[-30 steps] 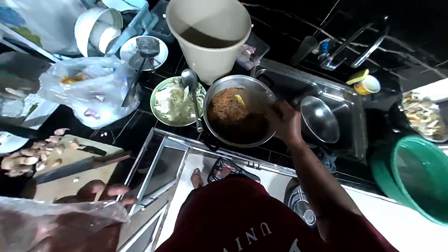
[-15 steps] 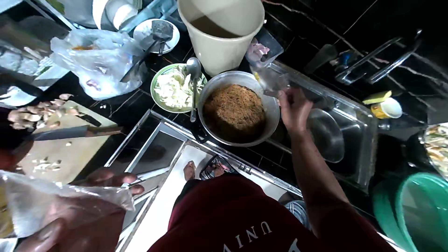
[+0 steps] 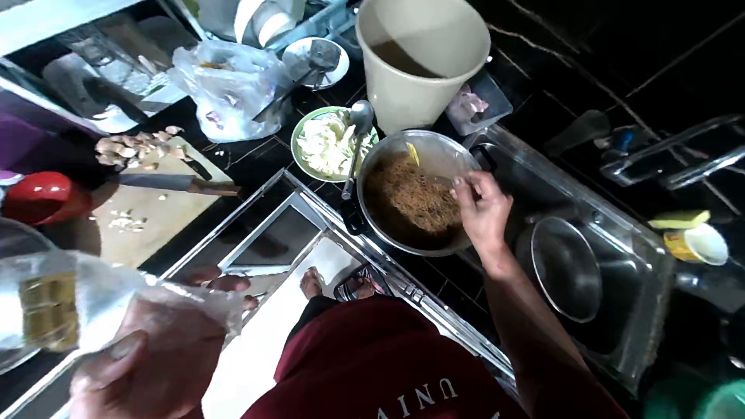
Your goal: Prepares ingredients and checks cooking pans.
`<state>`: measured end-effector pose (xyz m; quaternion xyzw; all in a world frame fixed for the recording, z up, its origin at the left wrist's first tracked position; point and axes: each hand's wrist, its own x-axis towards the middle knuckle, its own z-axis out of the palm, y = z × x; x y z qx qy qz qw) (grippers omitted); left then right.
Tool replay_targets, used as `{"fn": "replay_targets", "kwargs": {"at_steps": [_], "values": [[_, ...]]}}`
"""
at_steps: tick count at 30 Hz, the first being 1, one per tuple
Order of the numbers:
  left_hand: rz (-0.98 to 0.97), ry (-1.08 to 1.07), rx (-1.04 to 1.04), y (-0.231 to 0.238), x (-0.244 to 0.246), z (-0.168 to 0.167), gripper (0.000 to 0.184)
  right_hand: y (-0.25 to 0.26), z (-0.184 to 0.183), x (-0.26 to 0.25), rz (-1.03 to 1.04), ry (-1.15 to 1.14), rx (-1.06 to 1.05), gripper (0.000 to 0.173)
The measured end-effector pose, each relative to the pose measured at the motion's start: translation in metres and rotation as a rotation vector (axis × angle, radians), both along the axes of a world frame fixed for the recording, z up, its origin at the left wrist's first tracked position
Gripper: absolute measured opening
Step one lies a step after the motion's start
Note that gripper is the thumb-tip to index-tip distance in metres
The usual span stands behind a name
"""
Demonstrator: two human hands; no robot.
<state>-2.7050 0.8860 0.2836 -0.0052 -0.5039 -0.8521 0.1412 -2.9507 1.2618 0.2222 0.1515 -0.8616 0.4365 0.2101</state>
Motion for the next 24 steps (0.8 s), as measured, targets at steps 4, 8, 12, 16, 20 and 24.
{"fn": "replay_targets", "kwargs": {"at_steps": [4,8,12,16,20,24], "values": [[0.027,-0.003,-0.036,0.0,-0.004,-0.004,0.042,0.023,-0.004,0.016,-0.069,-0.082,0.043,0.024],[0.054,-0.052,0.006,0.007,-0.012,0.0,0.037,0.036,0.003,0.018,-0.126,-0.183,-0.032,0.029],[0.02,-0.027,-0.01,0.01,-0.024,0.006,0.033,0.035,0.003,0.011,-0.149,-0.283,-0.281,0.028],[0.024,-0.09,0.088,-0.001,-0.029,-0.001,0.033,0.031,0.003,0.001,-0.042,-0.661,-1.075,0.023],[0.035,-0.149,0.19,-0.028,-0.03,-0.011,0.044,0.01,0.001,-0.009,0.392,-0.977,-1.684,0.043],[0.109,-0.186,0.302,-0.068,-0.024,-0.017,0.044,-0.059,0.015,-0.009,0.651,-1.172,-1.851,0.02]]}}
